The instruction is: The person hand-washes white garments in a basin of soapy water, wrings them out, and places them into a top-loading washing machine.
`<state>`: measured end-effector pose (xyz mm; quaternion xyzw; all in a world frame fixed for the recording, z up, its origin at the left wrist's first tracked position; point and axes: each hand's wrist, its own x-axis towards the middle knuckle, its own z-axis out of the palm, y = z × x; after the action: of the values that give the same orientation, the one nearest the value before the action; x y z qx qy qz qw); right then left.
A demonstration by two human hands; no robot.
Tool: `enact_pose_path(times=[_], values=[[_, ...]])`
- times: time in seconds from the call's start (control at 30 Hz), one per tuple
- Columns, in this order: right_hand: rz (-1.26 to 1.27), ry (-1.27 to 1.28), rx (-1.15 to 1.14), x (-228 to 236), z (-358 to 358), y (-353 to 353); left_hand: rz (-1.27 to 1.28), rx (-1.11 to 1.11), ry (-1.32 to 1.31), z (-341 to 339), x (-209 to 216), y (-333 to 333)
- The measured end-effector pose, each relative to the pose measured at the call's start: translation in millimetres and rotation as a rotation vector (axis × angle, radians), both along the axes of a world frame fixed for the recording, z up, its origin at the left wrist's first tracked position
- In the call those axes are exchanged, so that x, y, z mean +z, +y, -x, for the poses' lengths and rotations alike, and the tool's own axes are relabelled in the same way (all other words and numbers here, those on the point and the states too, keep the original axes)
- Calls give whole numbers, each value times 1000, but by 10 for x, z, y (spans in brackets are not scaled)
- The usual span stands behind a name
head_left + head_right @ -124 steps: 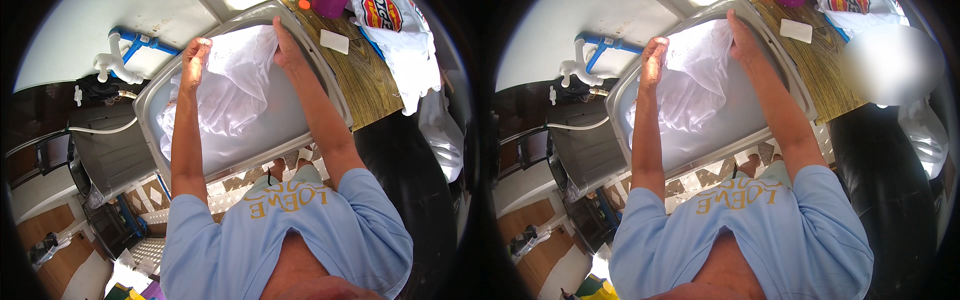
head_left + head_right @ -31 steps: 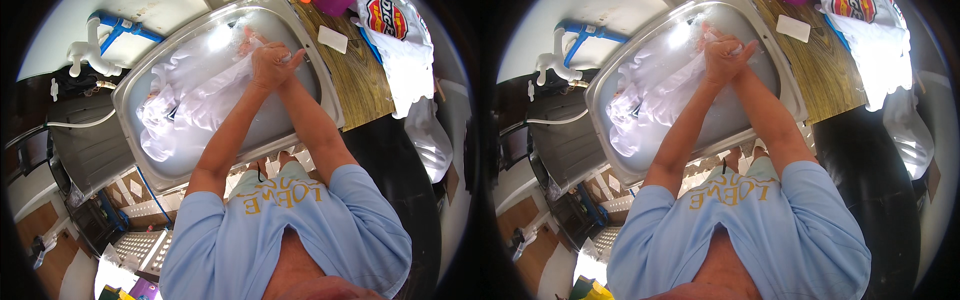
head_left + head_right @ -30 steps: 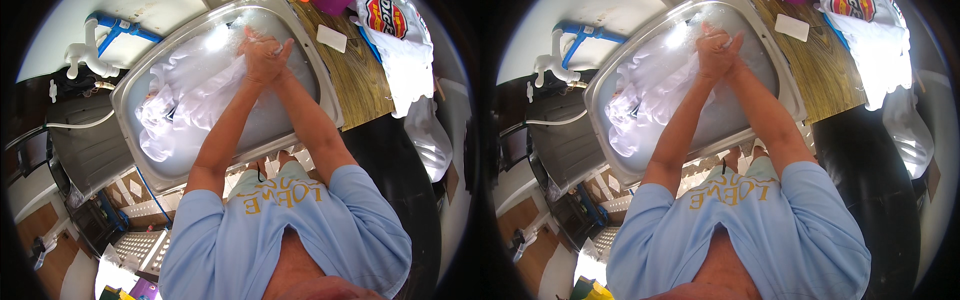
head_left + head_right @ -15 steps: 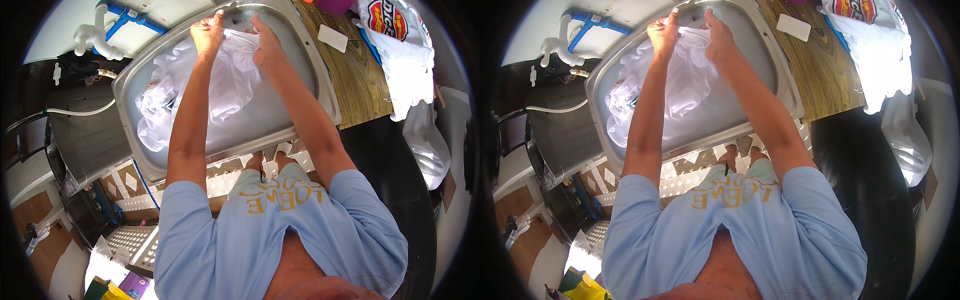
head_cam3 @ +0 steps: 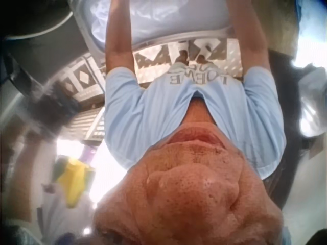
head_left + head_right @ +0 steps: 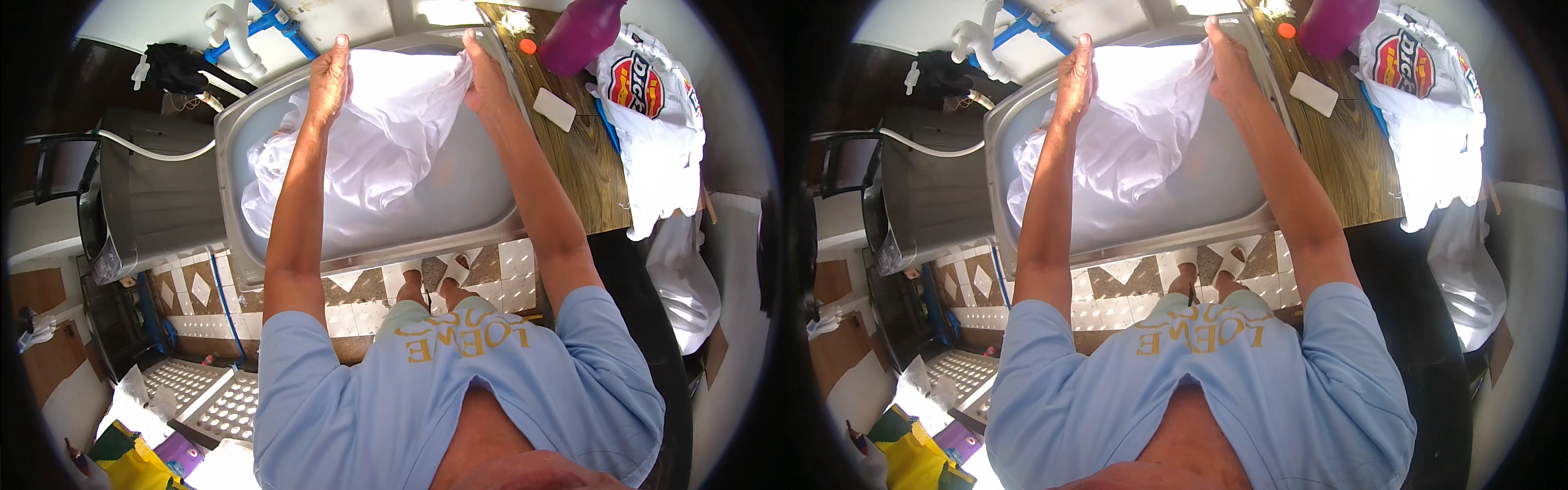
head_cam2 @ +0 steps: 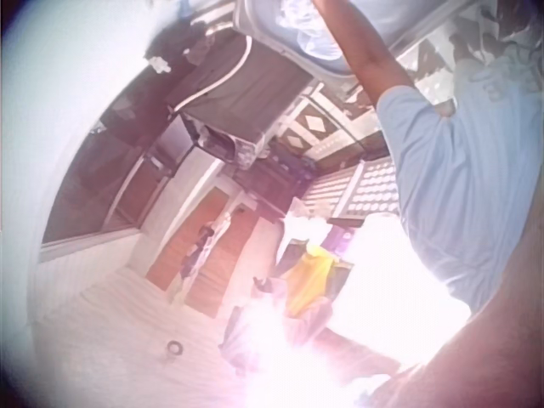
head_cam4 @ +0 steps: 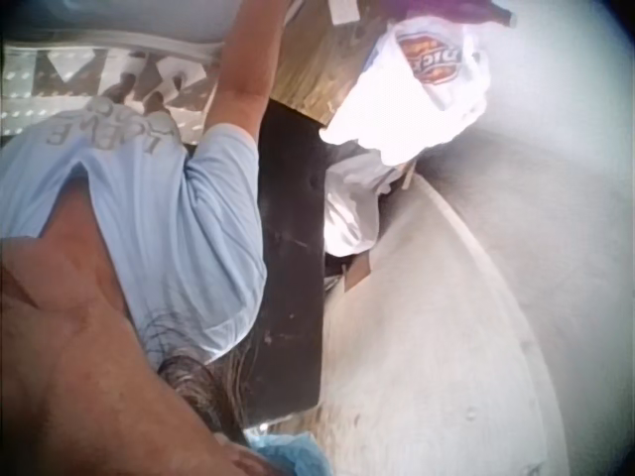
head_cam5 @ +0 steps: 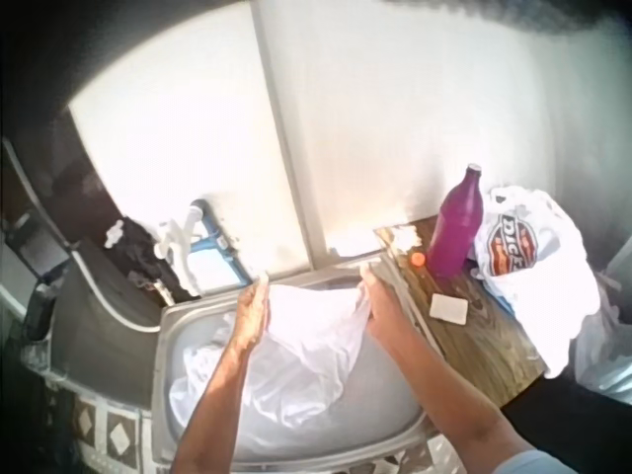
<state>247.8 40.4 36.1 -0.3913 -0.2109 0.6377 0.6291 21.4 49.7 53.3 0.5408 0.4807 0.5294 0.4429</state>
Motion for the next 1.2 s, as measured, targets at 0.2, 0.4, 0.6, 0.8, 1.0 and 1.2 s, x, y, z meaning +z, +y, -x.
enact_pose_path(times=[0.2,0.4,0.6,0.8,1.0,1.2], values=[[2,11,-3,10,-23,101,4,-31,-23,89,32,-15],[-69,-129,92,-62,-169,268,21,-14,-61,183,17,73],[-49,-203,107,-15,-208,304,6,-9,-80,359,-94,181],[-116,-216,156,-17,-244,284,17,15,-46,350,-73,164],[-261,-921,161,-16,-272,175,-245,73,71,444,-151,63],[-598,-1419,404,82,10,-888,52,-102,554,725,-78,-1042]])
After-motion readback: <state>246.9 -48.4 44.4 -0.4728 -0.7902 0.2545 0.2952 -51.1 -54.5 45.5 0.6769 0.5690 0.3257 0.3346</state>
